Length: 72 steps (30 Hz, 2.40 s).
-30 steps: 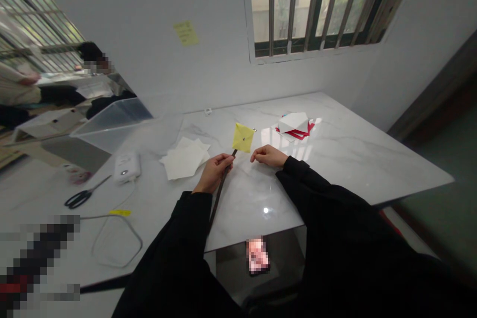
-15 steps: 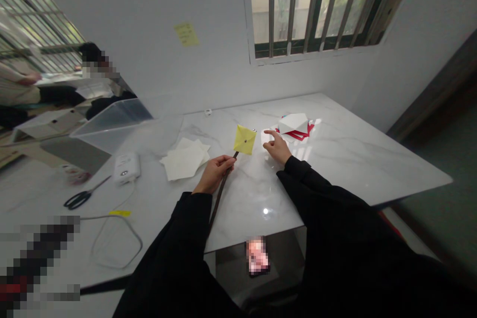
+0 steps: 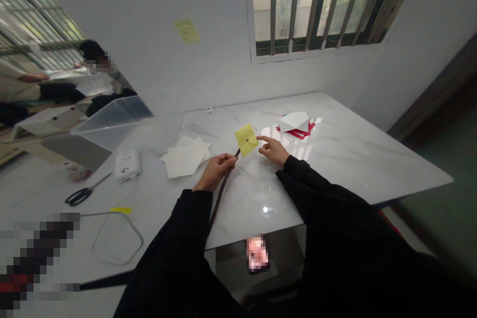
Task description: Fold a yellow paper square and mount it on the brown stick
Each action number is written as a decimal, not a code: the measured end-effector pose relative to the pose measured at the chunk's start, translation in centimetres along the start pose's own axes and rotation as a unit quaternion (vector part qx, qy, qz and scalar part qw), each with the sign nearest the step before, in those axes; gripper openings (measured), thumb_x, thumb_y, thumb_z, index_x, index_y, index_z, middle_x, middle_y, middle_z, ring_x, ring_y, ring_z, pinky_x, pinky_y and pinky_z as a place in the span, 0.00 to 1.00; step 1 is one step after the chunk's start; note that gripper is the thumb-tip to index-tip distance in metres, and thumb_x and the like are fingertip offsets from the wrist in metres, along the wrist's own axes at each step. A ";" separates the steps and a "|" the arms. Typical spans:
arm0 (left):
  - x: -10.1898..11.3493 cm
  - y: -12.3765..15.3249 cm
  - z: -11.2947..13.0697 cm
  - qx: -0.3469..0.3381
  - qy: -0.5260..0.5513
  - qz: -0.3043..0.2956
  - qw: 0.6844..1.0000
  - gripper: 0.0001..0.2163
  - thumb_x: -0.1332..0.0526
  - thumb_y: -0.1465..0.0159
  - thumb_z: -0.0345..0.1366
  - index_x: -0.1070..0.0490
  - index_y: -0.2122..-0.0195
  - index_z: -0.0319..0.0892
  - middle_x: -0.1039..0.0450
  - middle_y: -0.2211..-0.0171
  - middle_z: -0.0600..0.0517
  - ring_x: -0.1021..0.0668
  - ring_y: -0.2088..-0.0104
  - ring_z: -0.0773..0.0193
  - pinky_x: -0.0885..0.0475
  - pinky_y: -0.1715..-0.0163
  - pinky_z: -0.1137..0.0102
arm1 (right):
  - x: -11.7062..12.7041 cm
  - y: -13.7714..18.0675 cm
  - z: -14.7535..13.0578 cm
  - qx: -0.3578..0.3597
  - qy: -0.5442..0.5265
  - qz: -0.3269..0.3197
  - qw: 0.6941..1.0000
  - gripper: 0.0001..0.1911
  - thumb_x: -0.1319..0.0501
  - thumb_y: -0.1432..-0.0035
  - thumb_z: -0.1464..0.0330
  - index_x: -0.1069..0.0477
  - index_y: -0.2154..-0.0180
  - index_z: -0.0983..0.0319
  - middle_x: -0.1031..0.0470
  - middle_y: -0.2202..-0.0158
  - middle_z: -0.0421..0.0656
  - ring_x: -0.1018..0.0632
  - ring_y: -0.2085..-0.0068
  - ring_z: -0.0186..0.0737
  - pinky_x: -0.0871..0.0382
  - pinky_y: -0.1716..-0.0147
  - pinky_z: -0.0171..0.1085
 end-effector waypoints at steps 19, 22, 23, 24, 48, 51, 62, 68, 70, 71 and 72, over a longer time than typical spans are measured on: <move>0.1 0.0 0.1 0.006 0.026 0.027 0.999 0.18 0.26 0.46 0.52 0.23 0.68 0.41 0.29 0.75 0.53 0.32 0.75 0.66 0.40 0.72 0.69 | -1.5 0.3 -0.7 0.004 -0.019 -0.114 0.993 0.14 0.41 0.44 0.68 0.16 0.68 0.64 0.31 0.79 0.36 0.35 0.74 0.32 0.44 0.68 0.34; 0.2 0.0 0.0 0.009 0.026 0.026 0.999 0.19 0.26 0.47 0.52 0.23 0.68 0.41 0.28 0.75 0.53 0.31 0.75 0.66 0.40 0.72 0.69 | -1.5 0.2 -0.7 0.005 -0.021 -0.116 0.993 0.13 0.41 0.44 0.69 0.16 0.67 0.64 0.30 0.78 0.36 0.35 0.73 0.32 0.43 0.67 0.34; 0.2 0.0 0.0 0.007 0.026 0.025 0.999 0.18 0.26 0.46 0.52 0.22 0.68 0.41 0.28 0.75 0.53 0.31 0.75 0.66 0.39 0.72 0.69 | -1.5 0.2 -0.6 0.005 -0.020 -0.116 0.993 0.13 0.41 0.44 0.69 0.16 0.67 0.64 0.30 0.79 0.36 0.35 0.73 0.32 0.43 0.67 0.34; 0.2 0.0 0.0 0.005 0.027 0.024 0.999 0.18 0.26 0.46 0.51 0.22 0.68 0.41 0.28 0.74 0.53 0.31 0.75 0.66 0.39 0.72 0.69 | -1.5 0.2 -0.6 0.003 -0.018 -0.116 0.993 0.13 0.41 0.44 0.69 0.16 0.67 0.64 0.31 0.79 0.36 0.35 0.73 0.33 0.43 0.67 0.34; 0.2 -0.2 -0.1 -0.007 -0.010 0.014 1.000 0.15 0.29 0.44 0.49 0.23 0.69 0.41 0.28 0.74 0.53 0.32 0.75 0.67 0.39 0.72 0.70 | 1.6 -0.2 1.4 -0.048 0.021 0.089 0.995 0.25 0.41 0.49 0.73 0.22 0.49 0.62 0.34 0.82 0.31 0.32 0.76 0.36 0.36 0.63 0.36; 0.1 -0.2 -0.1 -0.008 -0.016 0.009 1.000 0.16 0.29 0.43 0.50 0.24 0.69 0.41 0.28 0.75 0.54 0.33 0.75 0.67 0.40 0.72 0.70 | 0.9 -0.1 1.0 -0.035 0.029 0.054 0.997 0.35 0.41 0.50 0.74 0.29 0.38 0.64 0.32 0.80 0.31 0.31 0.75 0.36 0.34 0.62 0.36; 0.2 -0.1 -0.1 -0.004 0.010 0.019 1.000 0.17 0.27 0.46 0.50 0.24 0.69 0.41 0.29 0.75 0.55 0.33 0.75 0.68 0.40 0.72 0.70 | -0.1 0.1 0.1 -0.015 0.072 -0.057 0.996 0.15 0.41 0.45 0.74 0.16 0.61 0.63 0.27 0.79 0.36 0.30 0.74 0.34 0.38 0.65 0.35; 0.1 0.1 0.0 0.008 0.036 0.025 0.999 0.18 0.25 0.48 0.49 0.24 0.69 0.41 0.29 0.75 0.55 0.32 0.74 0.68 0.39 0.71 0.71 | -0.8 0.1 -0.2 0.002 0.074 -0.072 0.995 0.13 0.42 0.43 0.76 0.18 0.73 0.62 0.25 0.77 0.37 0.29 0.72 0.32 0.39 0.65 0.34; 0.1 0.1 0.0 0.008 0.029 0.025 0.999 0.18 0.26 0.48 0.50 0.24 0.69 0.41 0.29 0.75 0.55 0.32 0.74 0.68 0.39 0.72 0.71 | -0.4 0.0 0.0 -0.008 0.079 -0.041 0.996 0.12 0.41 0.43 0.75 0.18 0.72 0.62 0.26 0.76 0.38 0.29 0.72 0.33 0.39 0.65 0.34; 0.2 0.0 0.0 0.006 0.026 0.024 0.999 0.18 0.26 0.47 0.50 0.24 0.69 0.41 0.29 0.74 0.55 0.32 0.74 0.68 0.39 0.72 0.71 | -0.2 0.0 0.2 -0.013 0.084 -0.028 0.996 0.11 0.40 0.43 0.74 0.18 0.71 0.62 0.26 0.77 0.38 0.29 0.72 0.33 0.39 0.64 0.34; 0.2 0.0 -0.1 0.005 0.025 0.023 0.999 0.18 0.26 0.47 0.50 0.24 0.69 0.41 0.29 0.74 0.55 0.32 0.75 0.68 0.39 0.72 0.71 | 0.0 0.0 0.3 -0.017 0.089 -0.015 0.996 0.10 0.39 0.43 0.74 0.18 0.69 0.62 0.27 0.78 0.37 0.29 0.72 0.34 0.38 0.64 0.34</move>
Point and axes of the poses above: each hand's wrist, its own y-axis away from the middle knuckle, its own x-axis out of the back of the hand, z = x × y, the point moved 7 cm from there along -y, towards the middle knuckle
